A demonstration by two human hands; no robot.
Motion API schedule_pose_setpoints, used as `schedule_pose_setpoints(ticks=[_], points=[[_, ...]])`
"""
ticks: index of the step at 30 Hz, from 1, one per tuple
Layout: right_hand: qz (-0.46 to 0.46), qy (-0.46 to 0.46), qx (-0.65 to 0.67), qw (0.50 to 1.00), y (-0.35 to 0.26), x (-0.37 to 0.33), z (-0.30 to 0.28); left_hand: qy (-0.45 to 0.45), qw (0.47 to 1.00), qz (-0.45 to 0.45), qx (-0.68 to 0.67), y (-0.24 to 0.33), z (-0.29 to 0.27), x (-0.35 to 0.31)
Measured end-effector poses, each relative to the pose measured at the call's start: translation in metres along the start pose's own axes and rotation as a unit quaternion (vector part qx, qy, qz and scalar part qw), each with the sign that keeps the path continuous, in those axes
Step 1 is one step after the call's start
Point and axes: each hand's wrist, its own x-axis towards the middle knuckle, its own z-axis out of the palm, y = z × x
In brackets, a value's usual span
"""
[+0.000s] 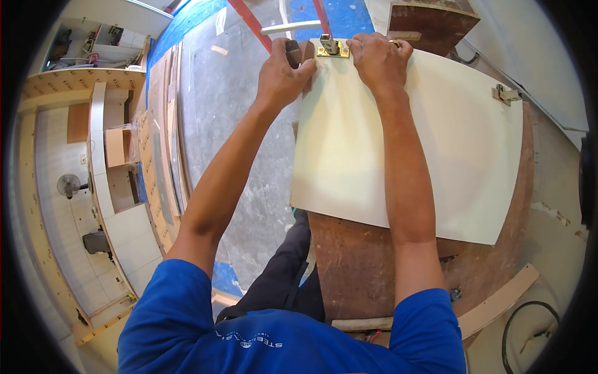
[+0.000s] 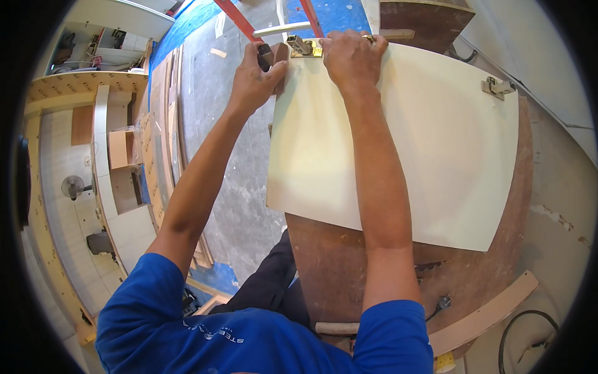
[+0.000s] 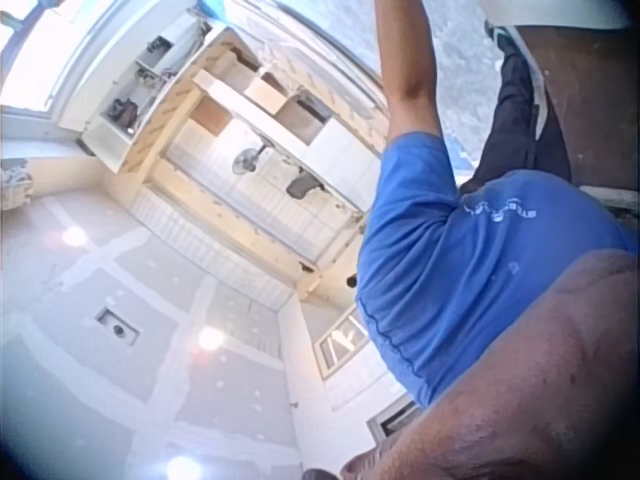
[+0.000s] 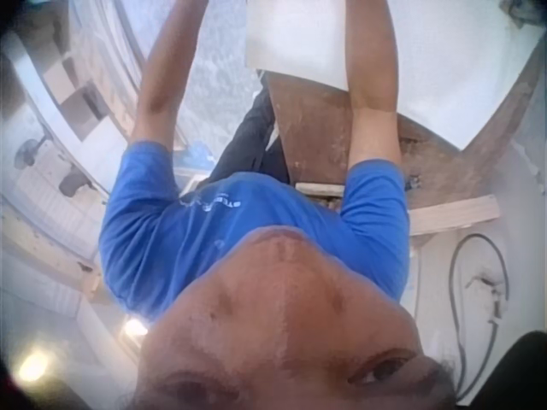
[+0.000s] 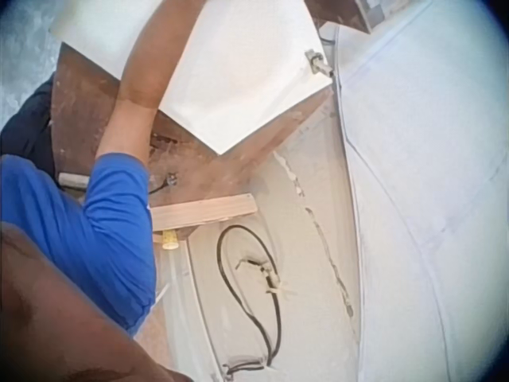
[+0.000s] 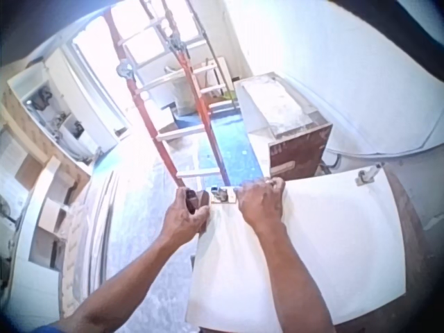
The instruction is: The person sands the edges and corners of a white cabinet door using a sanding block by hand, turning the door over to sand both sides.
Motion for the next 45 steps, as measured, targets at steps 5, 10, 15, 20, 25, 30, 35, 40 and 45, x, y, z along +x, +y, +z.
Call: schedule_pose_setpoints(ticks=[5,10,15,20,25,30,35,40,45], points=[[0.002,0.007,0.003,1.0,0.0,-0.001,0.001,-0.004,1.0,0.011,0.022,-0.005,-0.005,-0.032],[-0.011,0.013,0.007,1.0,0.001,-0.001,0.001,0.078,0.901,-0.099,-0.416,-0.062,-0.08,-0.041],[-0.024,0.079,0.0,0.997,0.005,-0.004,0.008,0.046,0.705,-0.349,-0.615,-0.182,-0.108,-0.146],[-0.088,0.161,0.017,0.983,0.0,-0.015,-0.004,-0.332,0.869,-0.276,0.242,-0.341,-0.117,-0.352],[-0.103,0.095,0.092,0.986,-0.037,-0.091,-0.011,-0.374,0.765,-0.524,0.005,-0.404,-0.136,-0.514],[-0.048,0.007,-0.08,0.996,-0.122,-0.111,-0.005,-0.387,0.775,-0.5,-0.015,-0.411,-0.138,-0.544],[-0.018,-0.007,-0.177,0.984,-0.141,-0.096,0.01,-0.318,0.816,-0.465,-0.132,-0.385,-0.138,-0.485],[-0.043,-0.019,-0.224,0.973,-0.147,-0.098,0.012,-0.262,0.853,-0.413,-0.18,-0.4,-0.127,-0.464],[-0.065,0.01,-0.161,0.985,-0.145,-0.073,0.019,-0.232,0.843,-0.433,-0.218,-0.413,-0.131,-0.463]])
